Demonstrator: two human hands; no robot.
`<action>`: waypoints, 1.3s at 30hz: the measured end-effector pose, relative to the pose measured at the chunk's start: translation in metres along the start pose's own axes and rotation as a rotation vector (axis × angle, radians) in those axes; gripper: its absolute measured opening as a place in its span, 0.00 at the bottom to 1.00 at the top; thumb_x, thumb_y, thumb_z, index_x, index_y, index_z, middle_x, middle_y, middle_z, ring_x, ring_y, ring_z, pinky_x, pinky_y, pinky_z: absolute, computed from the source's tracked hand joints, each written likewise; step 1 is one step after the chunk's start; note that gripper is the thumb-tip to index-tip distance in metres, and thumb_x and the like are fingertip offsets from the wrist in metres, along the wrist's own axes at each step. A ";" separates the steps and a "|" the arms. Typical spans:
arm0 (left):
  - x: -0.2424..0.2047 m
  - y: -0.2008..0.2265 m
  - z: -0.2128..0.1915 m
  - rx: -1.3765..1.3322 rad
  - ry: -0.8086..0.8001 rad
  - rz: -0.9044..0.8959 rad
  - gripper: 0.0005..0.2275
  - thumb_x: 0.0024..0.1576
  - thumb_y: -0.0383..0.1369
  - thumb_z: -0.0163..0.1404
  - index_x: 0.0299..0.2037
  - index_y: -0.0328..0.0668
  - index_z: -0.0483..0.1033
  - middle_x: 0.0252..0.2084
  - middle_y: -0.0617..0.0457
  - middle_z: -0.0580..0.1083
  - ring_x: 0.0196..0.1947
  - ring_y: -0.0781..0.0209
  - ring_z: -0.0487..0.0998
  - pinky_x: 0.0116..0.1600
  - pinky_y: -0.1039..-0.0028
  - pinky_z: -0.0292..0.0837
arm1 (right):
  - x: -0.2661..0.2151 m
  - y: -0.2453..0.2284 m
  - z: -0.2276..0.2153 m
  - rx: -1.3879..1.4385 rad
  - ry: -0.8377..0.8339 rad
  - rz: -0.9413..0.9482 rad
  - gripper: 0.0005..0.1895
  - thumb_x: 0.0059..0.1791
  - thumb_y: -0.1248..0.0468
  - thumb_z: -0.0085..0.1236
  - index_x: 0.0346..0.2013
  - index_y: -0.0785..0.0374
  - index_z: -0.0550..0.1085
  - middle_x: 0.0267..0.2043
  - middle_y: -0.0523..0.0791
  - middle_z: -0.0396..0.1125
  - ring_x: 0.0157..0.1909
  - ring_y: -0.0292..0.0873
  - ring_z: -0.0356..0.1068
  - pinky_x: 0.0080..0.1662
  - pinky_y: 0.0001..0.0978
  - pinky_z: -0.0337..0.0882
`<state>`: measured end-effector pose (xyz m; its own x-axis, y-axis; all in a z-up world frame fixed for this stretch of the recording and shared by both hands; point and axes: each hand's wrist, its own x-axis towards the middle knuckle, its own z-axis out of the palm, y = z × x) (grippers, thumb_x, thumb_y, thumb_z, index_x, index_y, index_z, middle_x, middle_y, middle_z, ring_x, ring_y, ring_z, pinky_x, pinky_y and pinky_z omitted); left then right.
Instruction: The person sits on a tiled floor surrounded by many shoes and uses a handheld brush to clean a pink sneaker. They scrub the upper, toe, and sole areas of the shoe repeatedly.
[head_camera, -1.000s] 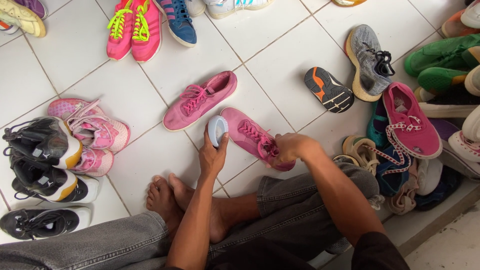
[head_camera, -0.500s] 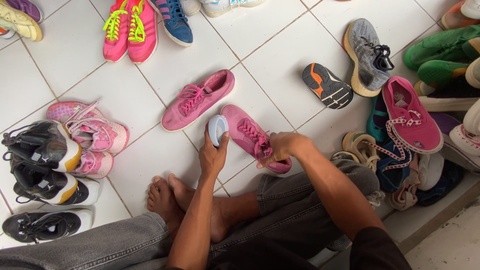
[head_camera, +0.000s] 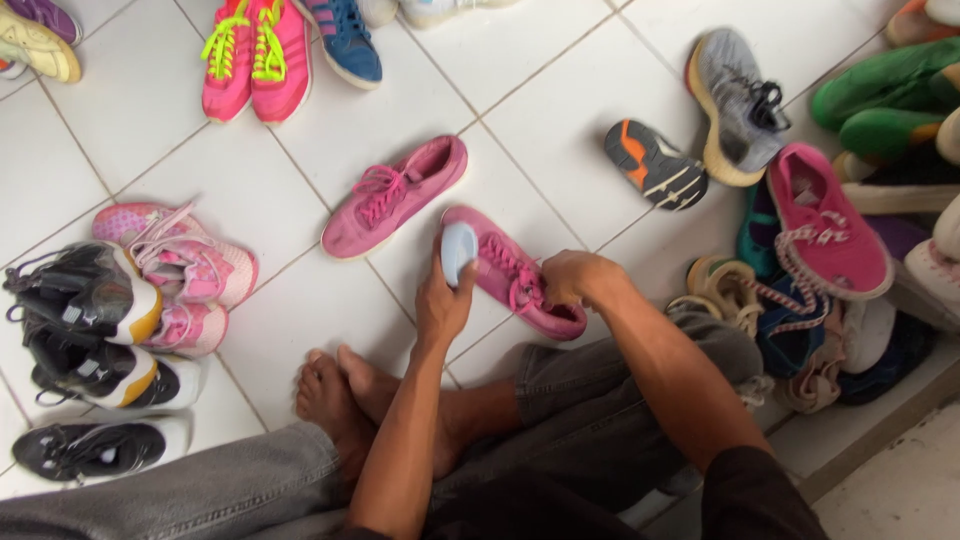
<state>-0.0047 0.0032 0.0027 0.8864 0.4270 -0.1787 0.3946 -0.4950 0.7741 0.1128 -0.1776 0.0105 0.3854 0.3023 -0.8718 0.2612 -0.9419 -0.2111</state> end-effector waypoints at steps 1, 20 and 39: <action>0.004 0.000 -0.001 0.011 -0.006 -0.013 0.33 0.60 0.51 0.46 0.73 0.44 0.54 0.51 0.20 0.73 0.53 0.23 0.74 0.61 0.42 0.66 | 0.015 0.003 0.005 0.006 -0.016 -0.007 0.18 0.43 0.61 0.62 0.44 0.68 0.80 0.35 0.59 0.75 0.31 0.58 0.77 0.26 0.44 0.83; 0.044 -0.016 -0.021 0.083 -0.196 -0.133 0.33 0.58 0.54 0.46 0.72 0.52 0.56 0.50 0.31 0.76 0.54 0.37 0.78 0.62 0.51 0.70 | 0.008 0.011 -0.015 -0.090 0.057 0.024 0.20 0.45 0.67 0.57 0.51 0.63 0.80 0.45 0.56 0.77 0.52 0.58 0.76 0.50 0.48 0.78; 0.051 -0.037 -0.021 0.003 -0.136 -0.280 0.32 0.57 0.62 0.46 0.67 0.57 0.65 0.41 0.42 0.81 0.51 0.45 0.80 0.57 0.55 0.74 | -0.043 0.002 -0.037 -0.081 0.167 -0.040 0.31 0.46 0.60 0.39 0.63 0.66 0.64 0.59 0.61 0.69 0.65 0.64 0.66 0.62 0.54 0.70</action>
<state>0.0210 0.0590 -0.0220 0.7675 0.4423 -0.4641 0.6283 -0.3752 0.6815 0.1289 -0.1868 0.0642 0.5129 0.3659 -0.7766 0.3471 -0.9158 -0.2022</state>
